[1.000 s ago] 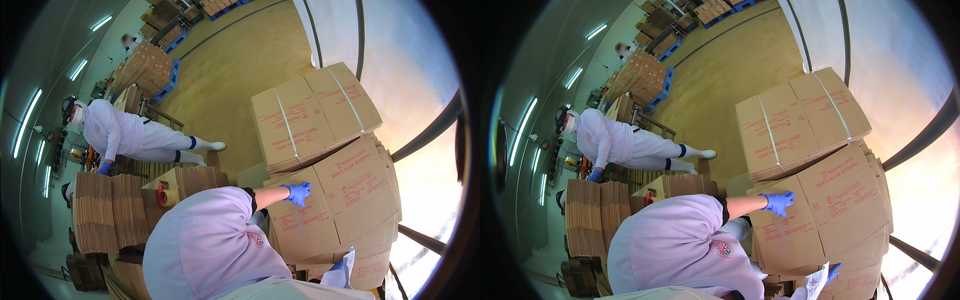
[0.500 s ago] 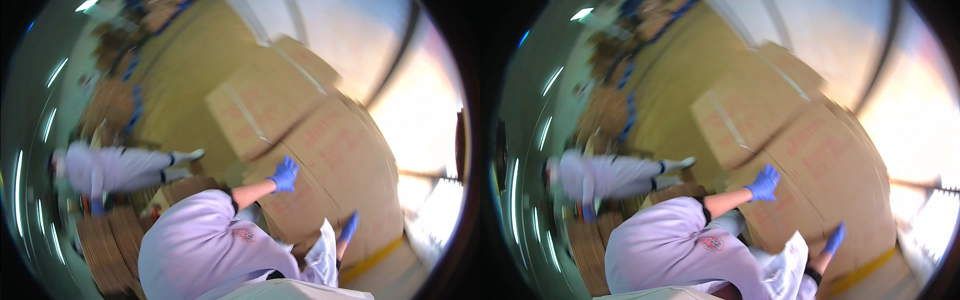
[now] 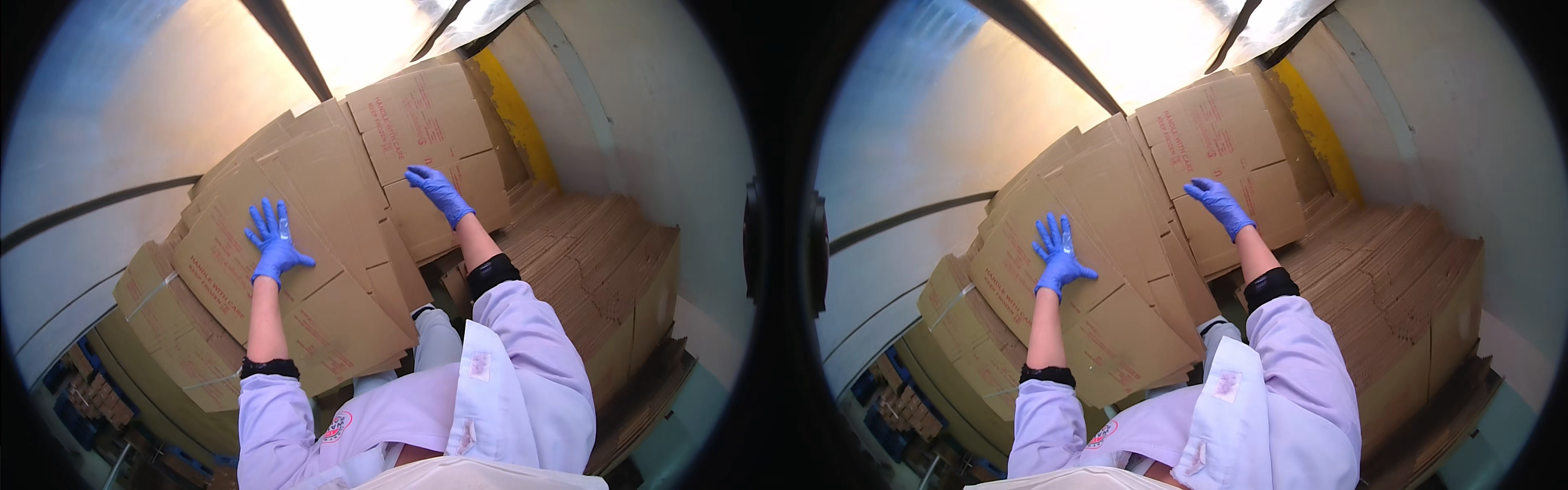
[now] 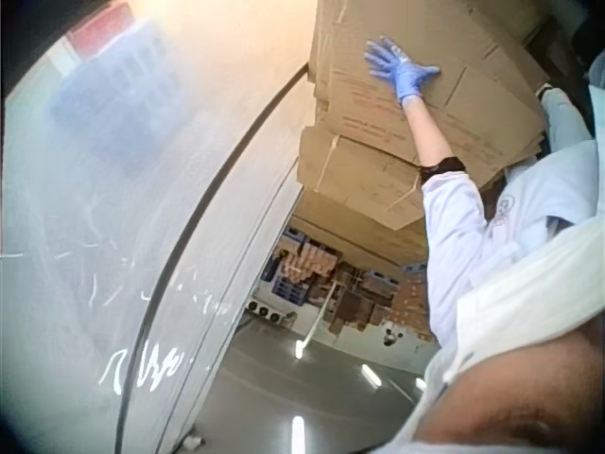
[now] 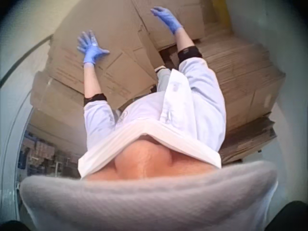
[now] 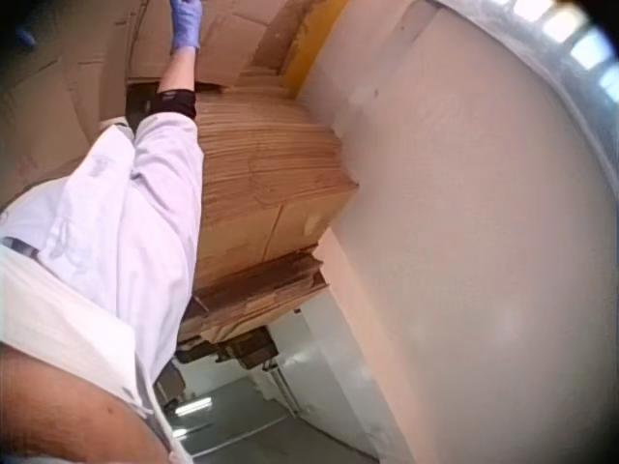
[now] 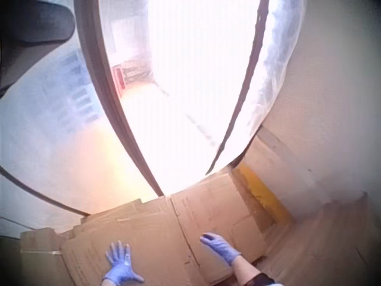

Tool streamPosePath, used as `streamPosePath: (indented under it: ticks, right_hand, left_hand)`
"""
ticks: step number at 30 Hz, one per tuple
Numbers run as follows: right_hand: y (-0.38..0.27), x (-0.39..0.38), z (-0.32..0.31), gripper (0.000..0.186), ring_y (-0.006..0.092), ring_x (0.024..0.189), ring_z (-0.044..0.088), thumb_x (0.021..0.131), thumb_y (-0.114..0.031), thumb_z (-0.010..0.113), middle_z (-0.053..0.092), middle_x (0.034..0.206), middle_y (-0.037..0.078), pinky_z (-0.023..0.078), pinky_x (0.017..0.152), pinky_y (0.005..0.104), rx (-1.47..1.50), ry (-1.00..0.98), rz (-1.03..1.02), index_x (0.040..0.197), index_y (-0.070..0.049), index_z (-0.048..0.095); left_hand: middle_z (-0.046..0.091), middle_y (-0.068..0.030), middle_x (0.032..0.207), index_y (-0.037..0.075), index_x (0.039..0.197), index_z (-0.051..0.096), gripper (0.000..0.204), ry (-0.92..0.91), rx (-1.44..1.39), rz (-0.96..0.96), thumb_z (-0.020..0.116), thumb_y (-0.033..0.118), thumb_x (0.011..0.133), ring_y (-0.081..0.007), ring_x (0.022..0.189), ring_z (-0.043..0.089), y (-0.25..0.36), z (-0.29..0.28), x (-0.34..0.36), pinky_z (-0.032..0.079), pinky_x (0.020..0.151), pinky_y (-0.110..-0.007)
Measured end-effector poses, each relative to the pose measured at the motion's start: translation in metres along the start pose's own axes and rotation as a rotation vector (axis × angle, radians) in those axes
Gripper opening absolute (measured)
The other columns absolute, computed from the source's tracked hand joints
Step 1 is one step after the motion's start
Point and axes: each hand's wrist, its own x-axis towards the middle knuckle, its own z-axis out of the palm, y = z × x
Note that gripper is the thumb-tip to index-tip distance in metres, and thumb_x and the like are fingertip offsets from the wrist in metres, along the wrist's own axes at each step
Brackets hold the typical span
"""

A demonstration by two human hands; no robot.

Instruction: The person tapes the seams of flat cardboard boxes using a handheld tape dispenser, then stacks the sealed boxes into bundles. The person also uses plastic strapping to secure the stacks.

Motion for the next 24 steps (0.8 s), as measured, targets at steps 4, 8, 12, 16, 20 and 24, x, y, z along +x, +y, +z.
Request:
streamPosePath:
  ticks: [4, 8, 12, 16, 20, 24]
  right_hand:
    - [0.030, 0.072, -0.080, 0.067, 0.0261, 0.109, 0.049, 0.074, -0.039, 0.067, 0.050, 0.117, 0.022, 0.038, 0.092, 0.0316, -0.001, 0.353, -0.056, 0.117, 0.008, 0.045]
    - [0.059, 0.125, -0.160, 0.083, 0.0311, 0.116, 0.043, 0.065, -0.049, 0.070, 0.044, 0.124, 0.024, 0.034, 0.097, 0.0350, -0.302, 0.628, -0.021, 0.121, 0.006, 0.042]
    - [0.078, 0.153, -0.191, 0.098, 0.0311, 0.123, 0.033, 0.062, -0.051, 0.071, 0.033, 0.132, 0.025, 0.028, 0.101, 0.0351, -0.273, 0.734, 0.069, 0.129, 0.006, 0.027]
    - [0.097, 0.173, -0.196, 0.104, 0.0294, 0.127, 0.027, 0.062, -0.049, 0.073, 0.027, 0.135, 0.025, 0.025, 0.102, 0.0336, -0.167, 0.715, 0.137, 0.132, 0.007, 0.020]
    - [0.091, 0.195, -0.189, 0.101, 0.0297, 0.126, 0.030, 0.062, -0.045, 0.073, 0.030, 0.135, 0.020, 0.027, 0.101, 0.0305, -0.014, 0.392, 0.065, 0.133, 0.003, 0.020]
    - [0.092, 0.215, -0.180, 0.098, 0.0308, 0.127, 0.026, 0.064, -0.044, 0.071, 0.028, 0.137, 0.019, 0.018, 0.102, 0.0478, -0.344, 0.491, 0.175, 0.135, 0.000, 0.018]
  left_hand:
    - [-0.020, -0.0198, 0.141, 0.011, 0.138, -0.009, 0.145, 0.040, -0.013, 0.043, 0.083, 0.047, 0.032, -0.0396, 0.126, -0.026, -0.010, 0.008, 0.006, -0.013, 0.093, -0.063]
    - [-0.020, -0.0211, 0.140, 0.012, 0.138, -0.010, 0.146, 0.072, -0.032, 0.093, 0.082, 0.048, 0.030, -0.0396, 0.126, -0.026, -0.012, 0.007, 0.010, -0.015, 0.093, -0.061]
    - [-0.019, -0.0219, 0.140, 0.012, 0.138, -0.010, 0.146, 0.098, -0.043, 0.114, 0.081, 0.050, 0.030, -0.0394, 0.126, -0.026, -0.017, 0.010, 0.008, -0.015, 0.094, -0.060]
    - [-0.019, -0.0222, 0.140, 0.012, 0.139, -0.007, 0.144, 0.115, -0.048, 0.120, 0.079, 0.053, 0.031, -0.0392, 0.127, -0.025, -0.020, 0.014, 0.004, -0.015, 0.095, -0.059]
    - [-0.018, -0.0221, 0.140, 0.013, 0.139, -0.006, 0.142, 0.142, -0.059, 0.138, 0.078, 0.056, 0.032, -0.0393, 0.127, -0.024, -0.021, 0.016, 0.003, -0.016, 0.094, -0.058]
    - [-0.017, -0.0223, 0.141, 0.013, 0.139, -0.005, 0.142, 0.140, -0.061, 0.150, 0.077, 0.058, 0.033, -0.0397, 0.127, -0.023, -0.019, 0.012, 0.008, -0.016, 0.094, -0.059]
